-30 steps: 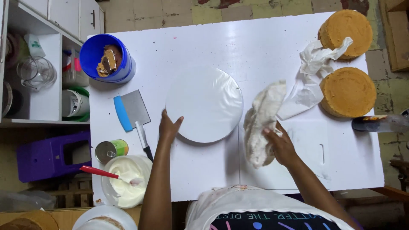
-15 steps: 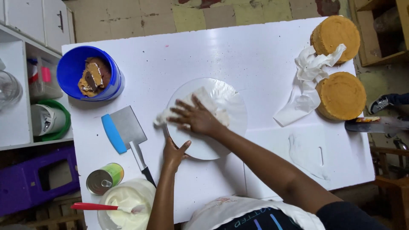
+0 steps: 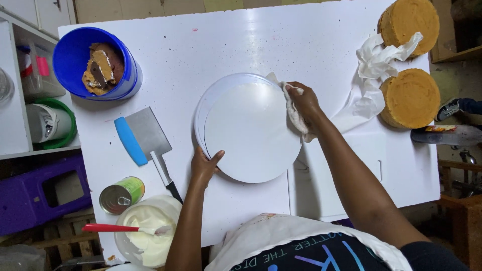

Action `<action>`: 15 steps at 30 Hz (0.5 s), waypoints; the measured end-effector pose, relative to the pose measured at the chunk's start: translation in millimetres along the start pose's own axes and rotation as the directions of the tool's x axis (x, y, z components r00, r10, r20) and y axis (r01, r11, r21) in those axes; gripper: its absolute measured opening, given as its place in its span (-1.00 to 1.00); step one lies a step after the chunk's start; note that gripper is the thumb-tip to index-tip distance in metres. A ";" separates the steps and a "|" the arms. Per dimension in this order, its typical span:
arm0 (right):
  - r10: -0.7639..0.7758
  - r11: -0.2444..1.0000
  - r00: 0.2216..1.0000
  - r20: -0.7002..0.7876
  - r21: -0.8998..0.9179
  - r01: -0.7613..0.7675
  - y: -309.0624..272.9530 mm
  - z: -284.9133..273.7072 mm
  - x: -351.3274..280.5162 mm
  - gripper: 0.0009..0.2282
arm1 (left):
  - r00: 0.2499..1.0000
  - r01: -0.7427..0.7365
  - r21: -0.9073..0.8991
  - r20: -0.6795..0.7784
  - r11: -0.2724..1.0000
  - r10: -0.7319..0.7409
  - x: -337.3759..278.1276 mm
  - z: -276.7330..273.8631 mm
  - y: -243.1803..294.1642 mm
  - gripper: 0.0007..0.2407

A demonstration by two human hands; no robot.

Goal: Rinsing a cloth and dicing pineapple slices on a cutting board for cake preparation.

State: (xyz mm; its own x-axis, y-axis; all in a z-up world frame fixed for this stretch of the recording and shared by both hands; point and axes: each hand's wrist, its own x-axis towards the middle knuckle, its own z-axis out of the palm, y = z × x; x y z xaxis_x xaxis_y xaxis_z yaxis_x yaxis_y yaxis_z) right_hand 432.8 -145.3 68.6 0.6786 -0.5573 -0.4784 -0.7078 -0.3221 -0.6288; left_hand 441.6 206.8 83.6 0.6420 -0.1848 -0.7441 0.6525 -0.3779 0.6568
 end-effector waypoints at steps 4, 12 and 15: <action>0.052 0.971 0.983 -0.176 0.240 -0.009 28.7 -15.0 -0.5 -0.76 | 0.999 -0.050 -0.003 -0.007 0.999 0.050 14.9 -1.3 -25.2 -0.45; -0.078 0.969 0.959 -0.271 0.205 0.136 62.0 -61.6 -92.3 -0.80 | 0.998 0.045 -0.376 -0.019 0.926 -0.056 -35.2 53.7 -99.4 -0.33; -0.192 0.919 0.981 -0.006 0.349 0.182 40.7 -73.3 -133.8 -0.80 | 0.984 0.117 -0.407 0.168 0.906 -0.052 -47.6 54.4 -122.8 -0.27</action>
State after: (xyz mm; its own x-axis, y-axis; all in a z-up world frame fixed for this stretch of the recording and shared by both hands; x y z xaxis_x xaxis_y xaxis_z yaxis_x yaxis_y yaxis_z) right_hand 298.9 -139.9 152.0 0.8004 -0.4899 -0.3454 -0.4590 -0.1303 -0.8788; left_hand 309.0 212.7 31.8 0.5305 -0.3145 -0.7872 0.8302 0.0048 0.5575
